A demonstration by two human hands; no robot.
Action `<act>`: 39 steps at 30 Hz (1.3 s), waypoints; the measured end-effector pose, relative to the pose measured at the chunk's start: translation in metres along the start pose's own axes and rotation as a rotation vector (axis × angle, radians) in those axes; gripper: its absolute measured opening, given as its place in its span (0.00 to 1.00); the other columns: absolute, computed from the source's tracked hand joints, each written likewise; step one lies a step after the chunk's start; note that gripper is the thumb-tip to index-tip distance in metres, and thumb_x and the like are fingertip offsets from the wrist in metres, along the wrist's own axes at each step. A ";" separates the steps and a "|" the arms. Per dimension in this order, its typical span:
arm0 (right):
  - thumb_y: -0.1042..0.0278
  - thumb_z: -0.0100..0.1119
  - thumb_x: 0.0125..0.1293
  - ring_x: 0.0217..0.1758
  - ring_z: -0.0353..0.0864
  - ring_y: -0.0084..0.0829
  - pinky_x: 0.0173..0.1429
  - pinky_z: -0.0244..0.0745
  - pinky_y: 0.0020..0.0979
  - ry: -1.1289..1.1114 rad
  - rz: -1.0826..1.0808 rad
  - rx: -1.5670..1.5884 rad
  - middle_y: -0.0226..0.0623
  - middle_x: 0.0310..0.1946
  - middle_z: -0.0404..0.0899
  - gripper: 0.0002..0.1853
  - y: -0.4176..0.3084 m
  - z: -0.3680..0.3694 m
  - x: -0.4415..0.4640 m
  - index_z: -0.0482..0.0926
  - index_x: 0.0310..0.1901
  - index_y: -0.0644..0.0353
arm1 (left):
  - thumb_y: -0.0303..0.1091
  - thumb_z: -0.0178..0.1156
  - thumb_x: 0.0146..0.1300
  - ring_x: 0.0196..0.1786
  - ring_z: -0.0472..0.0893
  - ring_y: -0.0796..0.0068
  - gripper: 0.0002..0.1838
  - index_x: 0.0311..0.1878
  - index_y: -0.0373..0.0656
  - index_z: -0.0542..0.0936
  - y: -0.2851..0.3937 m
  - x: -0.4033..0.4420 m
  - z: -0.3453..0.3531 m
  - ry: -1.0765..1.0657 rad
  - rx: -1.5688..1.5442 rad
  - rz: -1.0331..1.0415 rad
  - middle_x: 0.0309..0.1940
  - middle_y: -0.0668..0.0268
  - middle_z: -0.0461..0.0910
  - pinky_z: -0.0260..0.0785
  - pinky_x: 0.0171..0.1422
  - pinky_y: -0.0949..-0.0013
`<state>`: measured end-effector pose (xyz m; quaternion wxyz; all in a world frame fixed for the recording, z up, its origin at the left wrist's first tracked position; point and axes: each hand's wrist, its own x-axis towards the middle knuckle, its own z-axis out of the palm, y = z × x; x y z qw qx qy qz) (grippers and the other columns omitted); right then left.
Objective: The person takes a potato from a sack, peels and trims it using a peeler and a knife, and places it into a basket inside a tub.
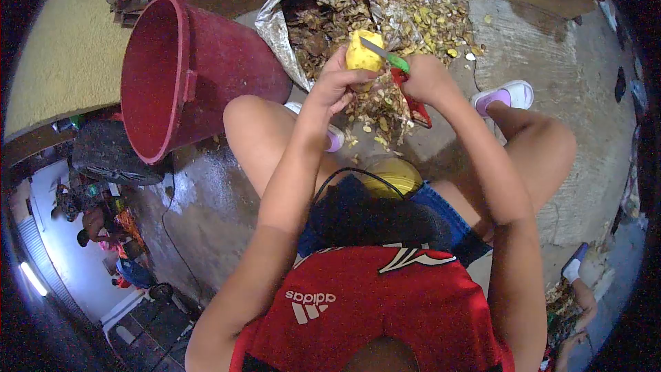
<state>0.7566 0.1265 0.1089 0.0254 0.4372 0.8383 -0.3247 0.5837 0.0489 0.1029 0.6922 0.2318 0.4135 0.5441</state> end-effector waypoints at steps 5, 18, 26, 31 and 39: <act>0.70 0.57 0.45 0.32 0.78 0.48 0.39 0.73 0.43 0.020 -0.026 -0.028 0.50 0.26 0.78 0.09 -0.012 -0.010 -0.010 0.78 0.31 0.61 | 0.16 0.65 0.38 0.46 0.75 0.70 0.38 0.57 0.40 0.60 0.003 0.000 -0.001 0.098 0.173 0.021 0.47 0.62 0.71 0.72 0.46 0.68; 0.69 0.55 0.49 0.30 0.80 0.45 0.35 0.75 0.43 0.303 0.086 -0.241 0.48 0.25 0.79 0.07 0.048 0.005 0.029 0.79 0.28 0.61 | 0.18 0.66 0.36 0.40 0.75 0.75 0.36 0.54 0.39 0.65 -0.003 -0.004 0.009 -0.043 0.430 0.061 0.38 0.67 0.75 0.71 0.46 0.69; 0.70 0.55 0.48 0.31 0.78 0.48 0.38 0.73 0.44 0.051 -0.071 -0.018 0.49 0.25 0.78 0.07 -0.016 -0.001 -0.018 0.78 0.30 0.57 | 0.17 0.66 0.37 0.45 0.76 0.72 0.34 0.52 0.40 0.66 0.006 -0.007 0.009 0.126 0.256 0.004 0.41 0.64 0.74 0.72 0.46 0.68; 0.68 0.57 0.47 0.33 0.80 0.47 0.41 0.75 0.43 0.110 0.015 -0.038 0.49 0.28 0.79 0.09 0.016 0.005 0.011 0.80 0.31 0.61 | 0.17 0.62 0.38 0.45 0.76 0.72 0.35 0.55 0.40 0.65 0.008 -0.012 0.008 -0.032 0.165 -0.055 0.41 0.64 0.74 0.72 0.44 0.70; 0.69 0.57 0.44 0.32 0.78 0.49 0.38 0.73 0.44 0.058 -0.107 0.013 0.50 0.25 0.77 0.09 -0.009 -0.011 -0.010 0.77 0.29 0.61 | 0.20 0.59 0.41 0.39 0.77 0.70 0.31 0.54 0.38 0.66 0.019 -0.015 0.007 -0.001 0.067 -0.095 0.40 0.62 0.75 0.74 0.40 0.68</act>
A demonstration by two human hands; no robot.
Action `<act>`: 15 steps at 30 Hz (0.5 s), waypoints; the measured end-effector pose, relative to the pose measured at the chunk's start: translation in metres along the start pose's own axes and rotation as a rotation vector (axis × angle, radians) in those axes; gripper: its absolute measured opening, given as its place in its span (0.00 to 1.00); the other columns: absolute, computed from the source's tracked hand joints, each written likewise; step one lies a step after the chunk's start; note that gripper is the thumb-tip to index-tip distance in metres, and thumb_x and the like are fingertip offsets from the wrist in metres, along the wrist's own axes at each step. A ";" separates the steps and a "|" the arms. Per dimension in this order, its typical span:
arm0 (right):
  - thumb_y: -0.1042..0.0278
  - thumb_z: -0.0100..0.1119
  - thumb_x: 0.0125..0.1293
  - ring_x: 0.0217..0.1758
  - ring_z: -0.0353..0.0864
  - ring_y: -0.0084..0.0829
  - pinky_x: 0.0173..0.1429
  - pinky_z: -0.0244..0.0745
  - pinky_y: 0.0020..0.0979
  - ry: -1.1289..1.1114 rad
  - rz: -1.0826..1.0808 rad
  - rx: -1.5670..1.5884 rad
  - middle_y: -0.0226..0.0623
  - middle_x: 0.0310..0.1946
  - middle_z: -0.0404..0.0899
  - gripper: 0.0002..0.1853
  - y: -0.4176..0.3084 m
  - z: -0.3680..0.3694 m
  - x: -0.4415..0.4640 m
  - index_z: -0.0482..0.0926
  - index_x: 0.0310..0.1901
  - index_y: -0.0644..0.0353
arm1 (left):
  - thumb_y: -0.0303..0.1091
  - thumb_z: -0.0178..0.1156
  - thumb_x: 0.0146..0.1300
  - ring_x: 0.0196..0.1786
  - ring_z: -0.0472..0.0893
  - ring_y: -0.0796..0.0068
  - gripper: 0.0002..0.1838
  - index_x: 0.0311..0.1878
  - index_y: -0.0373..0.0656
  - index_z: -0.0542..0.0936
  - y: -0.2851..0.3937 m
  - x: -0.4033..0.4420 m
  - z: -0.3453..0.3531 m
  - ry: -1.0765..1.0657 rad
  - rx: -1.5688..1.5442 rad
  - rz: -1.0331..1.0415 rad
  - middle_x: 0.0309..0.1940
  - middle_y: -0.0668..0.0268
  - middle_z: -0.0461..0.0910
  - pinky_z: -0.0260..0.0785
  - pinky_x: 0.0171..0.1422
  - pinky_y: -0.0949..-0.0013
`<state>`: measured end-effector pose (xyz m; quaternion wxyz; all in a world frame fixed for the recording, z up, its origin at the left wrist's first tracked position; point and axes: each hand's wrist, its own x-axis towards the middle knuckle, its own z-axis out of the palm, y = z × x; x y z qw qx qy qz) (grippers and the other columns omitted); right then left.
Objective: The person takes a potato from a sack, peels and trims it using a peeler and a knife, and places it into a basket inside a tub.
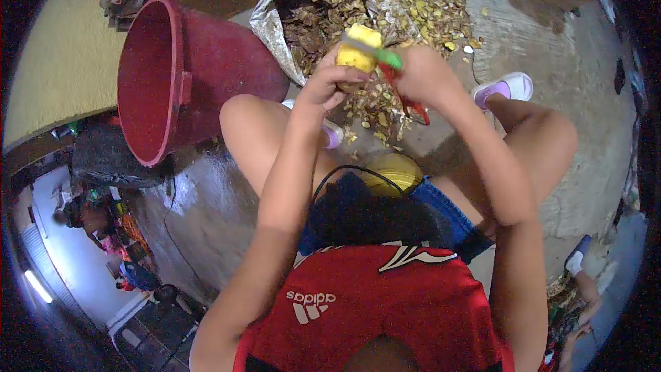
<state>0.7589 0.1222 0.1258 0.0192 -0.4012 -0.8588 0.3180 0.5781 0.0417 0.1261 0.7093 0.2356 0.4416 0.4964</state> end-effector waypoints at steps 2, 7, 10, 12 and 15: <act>0.69 0.57 0.45 0.33 0.78 0.50 0.39 0.72 0.45 -0.020 0.022 -0.013 0.50 0.25 0.77 0.08 -0.019 -0.003 -0.014 0.77 0.28 0.62 | 0.22 0.58 0.42 0.39 0.77 0.70 0.30 0.54 0.38 0.66 -0.001 0.000 0.000 -0.017 0.000 -0.029 0.41 0.62 0.75 0.74 0.40 0.68; 0.69 0.56 0.46 0.34 0.79 0.49 0.41 0.74 0.44 0.051 0.193 -0.088 0.52 0.28 0.78 0.09 0.024 0.006 0.015 0.78 0.30 0.63 | 0.25 0.58 0.45 0.40 0.78 0.66 0.29 0.55 0.36 0.66 -0.011 0.001 0.004 -0.030 0.019 0.012 0.43 0.58 0.75 0.74 0.41 0.67; 0.67 0.56 0.47 0.35 0.79 0.49 0.42 0.75 0.44 0.030 0.257 -0.075 0.52 0.29 0.78 0.11 0.031 -0.002 0.020 0.78 0.32 0.63 | 0.31 0.55 0.50 0.40 0.79 0.62 0.27 0.55 0.34 0.66 -0.013 0.007 -0.007 -0.097 -0.159 0.011 0.43 0.54 0.75 0.75 0.40 0.64; 0.66 0.56 0.48 0.36 0.79 0.48 0.42 0.74 0.44 -0.013 0.269 -0.067 0.52 0.30 0.78 0.12 0.025 -0.009 0.019 0.78 0.33 0.64 | 0.36 0.53 0.54 0.39 0.79 0.59 0.26 0.55 0.34 0.66 -0.012 0.010 -0.010 -0.104 -0.302 -0.015 0.43 0.52 0.75 0.75 0.39 0.62; 0.73 0.55 0.43 0.33 0.78 0.51 0.39 0.73 0.43 -0.027 0.193 0.033 0.55 0.27 0.77 0.10 0.014 -0.012 0.010 0.77 0.29 0.66 | 0.43 0.50 0.58 0.38 0.80 0.55 0.26 0.54 0.33 0.66 -0.007 0.012 -0.009 -0.048 -0.400 -0.018 0.43 0.50 0.75 0.76 0.38 0.60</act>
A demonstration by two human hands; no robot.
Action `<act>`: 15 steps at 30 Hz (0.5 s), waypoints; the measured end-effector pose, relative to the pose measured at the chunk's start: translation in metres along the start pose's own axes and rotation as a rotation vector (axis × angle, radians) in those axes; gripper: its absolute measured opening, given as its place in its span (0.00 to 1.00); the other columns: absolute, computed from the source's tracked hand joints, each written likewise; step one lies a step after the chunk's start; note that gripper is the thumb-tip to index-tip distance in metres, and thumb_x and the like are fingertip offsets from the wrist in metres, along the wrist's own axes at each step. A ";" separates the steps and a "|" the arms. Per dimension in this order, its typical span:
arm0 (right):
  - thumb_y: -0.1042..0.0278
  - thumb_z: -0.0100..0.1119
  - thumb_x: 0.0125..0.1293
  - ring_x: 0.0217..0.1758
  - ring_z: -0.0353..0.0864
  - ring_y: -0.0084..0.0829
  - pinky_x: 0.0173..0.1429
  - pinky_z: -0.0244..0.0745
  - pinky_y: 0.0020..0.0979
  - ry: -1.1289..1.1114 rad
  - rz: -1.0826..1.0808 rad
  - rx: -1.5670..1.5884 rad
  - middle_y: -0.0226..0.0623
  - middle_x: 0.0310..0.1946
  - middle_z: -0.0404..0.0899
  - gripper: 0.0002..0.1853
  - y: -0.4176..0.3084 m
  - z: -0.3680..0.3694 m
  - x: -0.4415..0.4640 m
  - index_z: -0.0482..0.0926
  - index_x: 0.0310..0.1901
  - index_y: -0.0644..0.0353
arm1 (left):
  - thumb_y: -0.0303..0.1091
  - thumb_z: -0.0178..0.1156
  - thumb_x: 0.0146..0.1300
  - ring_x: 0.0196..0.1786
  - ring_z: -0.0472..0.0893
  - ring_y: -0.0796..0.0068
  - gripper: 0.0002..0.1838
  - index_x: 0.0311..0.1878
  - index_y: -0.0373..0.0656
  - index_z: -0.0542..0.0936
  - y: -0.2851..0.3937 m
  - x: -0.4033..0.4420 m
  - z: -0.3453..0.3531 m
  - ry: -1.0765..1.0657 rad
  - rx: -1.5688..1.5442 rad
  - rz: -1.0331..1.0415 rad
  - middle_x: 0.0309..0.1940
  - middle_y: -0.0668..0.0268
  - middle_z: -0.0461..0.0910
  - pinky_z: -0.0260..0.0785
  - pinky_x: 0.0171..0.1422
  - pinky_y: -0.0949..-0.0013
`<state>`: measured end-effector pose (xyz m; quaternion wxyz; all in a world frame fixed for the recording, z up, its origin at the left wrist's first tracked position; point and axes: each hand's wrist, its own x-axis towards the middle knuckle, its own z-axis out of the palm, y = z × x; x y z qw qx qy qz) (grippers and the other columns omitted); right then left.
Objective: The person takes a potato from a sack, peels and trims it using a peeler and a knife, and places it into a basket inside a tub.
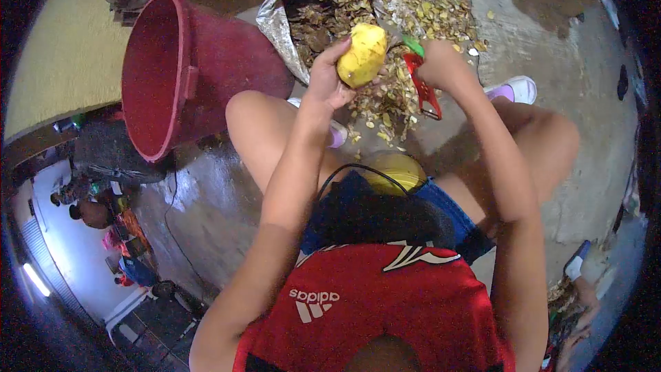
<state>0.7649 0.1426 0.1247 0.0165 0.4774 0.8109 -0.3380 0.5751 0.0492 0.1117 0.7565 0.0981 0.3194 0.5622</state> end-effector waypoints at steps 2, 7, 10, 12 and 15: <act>0.73 0.55 0.42 0.33 0.78 0.51 0.39 0.73 0.43 -0.004 0.039 -0.032 0.55 0.27 0.77 0.10 0.002 0.006 0.003 0.77 0.30 0.66 | 0.46 0.48 0.60 0.37 0.80 0.54 0.27 0.54 0.33 0.66 0.000 0.000 0.001 0.008 0.023 0.034 0.42 0.50 0.75 0.76 0.38 0.59; 0.72 0.57 0.42 0.34 0.77 0.52 0.39 0.72 0.43 0.042 0.031 -0.030 0.56 0.27 0.76 0.12 0.006 0.010 0.008 0.76 0.31 0.67 | 0.32 0.54 0.49 0.46 0.77 0.53 0.28 0.55 0.30 0.64 0.024 -0.018 0.006 -0.065 -0.028 0.164 0.44 0.47 0.74 0.76 0.43 0.62; 0.70 0.58 0.42 0.34 0.77 0.52 0.39 0.72 0.44 0.051 -0.001 -0.037 0.55 0.28 0.77 0.13 0.012 0.009 0.010 0.76 0.31 0.67 | 0.29 0.54 0.47 0.44 0.78 0.55 0.30 0.56 0.29 0.63 0.064 -0.043 0.000 -0.029 0.168 0.264 0.46 0.43 0.72 0.76 0.43 0.65; 0.68 0.58 0.44 0.35 0.78 0.51 0.41 0.74 0.44 0.074 0.002 -0.083 0.54 0.30 0.77 0.12 0.017 0.010 0.008 0.78 0.31 0.64 | 0.25 0.56 0.43 0.39 0.79 0.57 0.33 0.57 0.30 0.62 0.097 -0.071 0.006 0.044 0.149 0.423 0.43 0.44 0.73 0.76 0.40 0.66; 0.68 0.58 0.43 0.34 0.78 0.52 0.40 0.73 0.45 0.126 -0.021 -0.065 0.55 0.28 0.77 0.12 0.036 0.018 0.008 0.77 0.30 0.65 | 0.23 0.56 0.42 0.41 0.78 0.59 0.33 0.57 0.36 0.63 0.165 -0.115 -0.008 0.291 0.474 0.651 0.42 0.54 0.74 0.77 0.41 0.64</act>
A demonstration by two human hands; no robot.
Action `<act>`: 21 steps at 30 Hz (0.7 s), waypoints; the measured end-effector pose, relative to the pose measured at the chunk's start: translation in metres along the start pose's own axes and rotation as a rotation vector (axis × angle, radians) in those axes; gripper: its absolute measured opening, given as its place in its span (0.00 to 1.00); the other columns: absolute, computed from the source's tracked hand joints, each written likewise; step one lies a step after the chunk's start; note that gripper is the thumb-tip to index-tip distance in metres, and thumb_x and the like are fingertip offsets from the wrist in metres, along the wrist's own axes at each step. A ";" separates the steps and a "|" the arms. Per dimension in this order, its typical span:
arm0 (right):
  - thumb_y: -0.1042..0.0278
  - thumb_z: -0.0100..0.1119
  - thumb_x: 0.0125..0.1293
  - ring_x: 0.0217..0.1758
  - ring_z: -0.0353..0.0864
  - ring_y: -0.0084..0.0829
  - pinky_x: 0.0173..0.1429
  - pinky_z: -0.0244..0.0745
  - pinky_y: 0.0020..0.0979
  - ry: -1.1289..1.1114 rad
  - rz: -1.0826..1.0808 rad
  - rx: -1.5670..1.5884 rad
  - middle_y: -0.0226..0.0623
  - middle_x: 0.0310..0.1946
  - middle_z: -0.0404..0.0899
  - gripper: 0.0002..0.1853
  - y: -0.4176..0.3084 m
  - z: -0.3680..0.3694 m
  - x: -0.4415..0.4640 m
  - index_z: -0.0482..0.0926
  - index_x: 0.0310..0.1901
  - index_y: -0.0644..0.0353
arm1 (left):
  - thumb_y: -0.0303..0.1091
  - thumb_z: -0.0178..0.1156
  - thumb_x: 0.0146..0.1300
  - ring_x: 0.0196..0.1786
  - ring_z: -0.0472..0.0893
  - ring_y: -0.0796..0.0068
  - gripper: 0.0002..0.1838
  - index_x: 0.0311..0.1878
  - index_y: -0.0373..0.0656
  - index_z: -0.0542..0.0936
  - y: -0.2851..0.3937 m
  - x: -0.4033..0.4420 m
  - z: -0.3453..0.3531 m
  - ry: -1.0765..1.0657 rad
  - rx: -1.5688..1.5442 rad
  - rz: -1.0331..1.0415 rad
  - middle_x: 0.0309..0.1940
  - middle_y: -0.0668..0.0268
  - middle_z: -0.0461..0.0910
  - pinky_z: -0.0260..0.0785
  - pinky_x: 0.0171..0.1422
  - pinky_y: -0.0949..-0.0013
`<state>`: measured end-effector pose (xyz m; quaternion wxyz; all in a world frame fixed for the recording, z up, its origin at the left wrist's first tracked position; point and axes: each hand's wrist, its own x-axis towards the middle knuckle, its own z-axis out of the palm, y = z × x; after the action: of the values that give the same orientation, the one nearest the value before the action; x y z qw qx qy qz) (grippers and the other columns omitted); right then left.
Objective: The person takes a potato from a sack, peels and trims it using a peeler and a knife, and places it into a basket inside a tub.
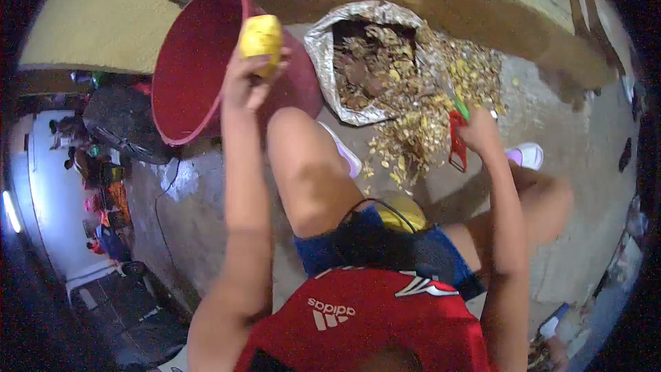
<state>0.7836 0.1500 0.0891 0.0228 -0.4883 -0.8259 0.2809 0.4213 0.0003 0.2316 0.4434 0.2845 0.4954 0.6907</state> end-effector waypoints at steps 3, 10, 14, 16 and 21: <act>0.71 0.59 0.43 0.34 0.77 0.53 0.38 0.71 0.44 -0.055 0.078 0.008 0.56 0.27 0.76 0.13 0.016 0.005 -0.002 0.75 0.33 0.65 | 0.25 0.53 0.43 0.37 0.78 0.63 0.29 0.55 0.36 0.66 0.050 0.019 -0.071 0.170 0.092 -0.053 0.40 0.57 0.75 0.75 0.37 0.67; 0.70 0.60 0.43 0.34 0.77 0.53 0.36 0.70 0.43 -0.160 0.115 0.014 0.55 0.25 0.76 0.11 0.001 0.020 0.012 0.76 0.31 0.63 | 0.28 0.53 0.41 0.29 0.77 0.72 0.27 0.51 0.44 0.67 0.030 0.085 -0.204 0.246 0.531 -0.476 0.33 0.64 0.75 0.70 0.26 0.72; 0.69 0.59 0.44 0.31 0.77 0.51 0.34 0.70 0.42 -0.273 0.172 -0.054 0.54 0.24 0.76 0.11 0.003 0.048 0.032 0.76 0.30 0.64 | 0.26 0.53 0.41 0.20 0.73 0.73 0.29 0.53 0.45 0.67 -0.030 0.122 -0.298 0.117 0.765 -0.619 0.24 0.66 0.72 0.65 0.19 0.72; 0.69 0.59 0.44 0.29 0.77 0.49 0.33 0.69 0.41 -0.293 0.193 -0.026 0.53 0.23 0.75 0.11 0.004 0.062 0.036 0.75 0.30 0.65 | 0.25 0.53 0.42 0.19 0.73 0.74 0.32 0.58 0.44 0.64 -0.076 0.129 -0.357 0.118 0.956 -0.493 0.22 0.64 0.73 0.64 0.18 0.71; 0.69 0.59 0.45 0.25 0.76 0.44 0.32 0.69 0.39 -0.306 0.351 0.026 0.53 0.22 0.74 0.12 0.006 0.081 0.036 0.73 0.30 0.68 | 0.29 0.59 0.44 0.47 0.75 0.51 0.42 0.65 0.40 0.53 -0.132 0.136 -0.376 0.025 1.617 -0.320 0.51 0.40 0.69 0.67 0.51 0.54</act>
<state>0.7443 0.1459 0.0093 -0.1454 -0.5758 -0.7186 0.3618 0.0916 -0.0253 -0.0285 0.1894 0.4341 0.8792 0.0524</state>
